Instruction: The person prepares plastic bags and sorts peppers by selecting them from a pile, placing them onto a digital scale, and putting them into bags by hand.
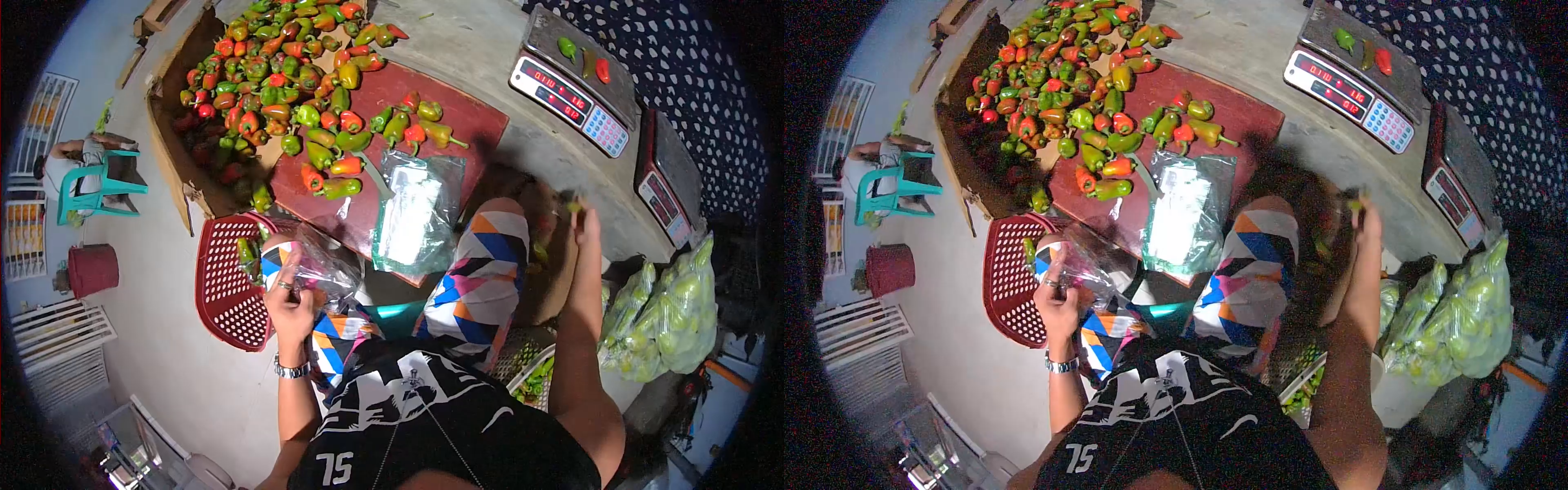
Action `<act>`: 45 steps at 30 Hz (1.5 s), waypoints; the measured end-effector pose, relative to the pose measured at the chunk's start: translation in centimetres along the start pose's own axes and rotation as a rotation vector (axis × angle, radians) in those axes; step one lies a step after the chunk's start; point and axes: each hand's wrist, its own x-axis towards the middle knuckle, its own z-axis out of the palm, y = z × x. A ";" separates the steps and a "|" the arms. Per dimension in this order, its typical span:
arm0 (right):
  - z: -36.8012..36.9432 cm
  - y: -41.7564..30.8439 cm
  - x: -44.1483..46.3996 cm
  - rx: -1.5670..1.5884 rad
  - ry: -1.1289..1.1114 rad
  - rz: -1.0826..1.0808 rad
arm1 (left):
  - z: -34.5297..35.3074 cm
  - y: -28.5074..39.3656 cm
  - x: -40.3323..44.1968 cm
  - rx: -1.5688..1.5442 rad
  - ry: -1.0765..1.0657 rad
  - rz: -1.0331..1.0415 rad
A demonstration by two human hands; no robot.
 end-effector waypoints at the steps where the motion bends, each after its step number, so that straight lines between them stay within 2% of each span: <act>1: -2.5 3.0 -0.2 -0.095 0.084 -0.015 | 0.1 0.1 0.2 0.005 0.003 -0.004; 2: -2.7 4.2 -1.9 -0.436 0.370 0.197 | 0.2 0.3 0.4 0.010 0.008 -0.008; 4: -3.2 6.8 -4.1 -0.703 0.527 0.313 | 0.3 0.6 0.6 0.017 0.002 0.007; 7: -1.8 7.2 -5.6 -0.948 0.584 0.234 | 0.3 0.5 0.6 0.059 -0.004 0.013; 8: -0.8 6.6 -5.6 -1.031 0.591 0.186 | 0.1 0.6 0.4 0.000 -0.035 -0.072; 11: 4.3 3.4 -5.0 -1.315 0.559 -0.113 | 0.1 0.1 0.2 -0.008 -0.012 -0.031; 14: 12.0 -0.5 -3.4 -1.614 0.314 -0.905 | 0.0 0.2 0.3 -0.005 -0.011 -0.033; 15: 15.9 -2.0 -3.2 -1.539 0.236 -1.029 | 0.0 0.2 0.3 -0.017 -0.010 -0.035; 16: 20.1 -2.7 -1.7 -1.021 0.073 -0.809 | -0.1 0.3 0.3 -0.029 -0.012 -0.038; 17: 24.3 -3.4 -0.2 -0.463 0.011 -0.632 | 0.0 0.3 0.3 -0.042 -0.012 -0.040; 19: 33.5 -6.5 -3.8 -0.934 -0.043 -1.324 | 0.1 0.2 0.3 -0.041 -0.008 -0.025; 20: 38.4 -7.7 -8.6 -0.811 -0.191 -1.085 | 0.1 0.1 0.2 -0.039 -0.006 -0.020; 21: 42.6 -7.1 -10.2 -0.734 -0.302 -1.151 | 0.0 0.0 0.2 -0.046 -0.003 -0.025; 22: 46.2 -6.3 -10.9 -0.631 -0.460 -1.429 | 0.0 0.0 0.2 -0.056 0.002 -0.032; 23: 49.4 -5.1 -12.3 -0.634 -0.641 -1.284 | 0.0 0.0 0.1 -0.065 0.007 -0.037; 24: 52.9 -3.4 -13.9 -0.489 -0.748 -1.076 | 0.0 -0.2 0.2 -0.072 0.012 -0.040; 25: 55.1 -3.9 -17.2 -0.635 -0.796 -1.016 | -0.1 -0.4 0.1 -0.075 0.012 -0.041; 26: 58.1 -1.7 -17.7 -0.680 -0.827 -1.066 | -0.1 -0.4 0.2 -0.110 0.021 -0.044; 27: 60.0 -0.9 -19.9 -0.745 -0.887 -0.973 | -0.3 -0.2 0.3 -0.088 0.030 -0.050; 30: 66.3 4.9 -22.3 -0.820 -0.972 -1.062 | -0.5 -0.3 0.3 -0.096 0.059 -0.085; 31: 68.2 7.8 -22.1 -0.763 -0.919 -1.124 | -0.6 -0.6 0.2 -0.096 0.057 -0.076; 34: 71.5 10.2 -23.0 -0.795 -0.819 -1.131 | -0.7 -0.9 0.2 -0.123 0.088 -0.073; 38: 74.9 12.0 -22.7 -0.927 -0.808 -1.146 | -1.0 -1.3 0.0 -0.186 0.123 -0.127; 40: 75.9 12.4 -22.4 -0.976 -0.823 -1.145 | -1.2 -2.3 0.0 -0.144 0.126 -0.050; 43: 75.5 12.3 -22.4 -0.874 -0.780 -1.176 | -1.2 -2.1 0.1 -0.194 0.143 -0.090; 45: 75.1 12.6 -21.8 -0.683 -0.699 -1.217 | -1.4 -2.4 0.0 -0.189 0.128 -0.084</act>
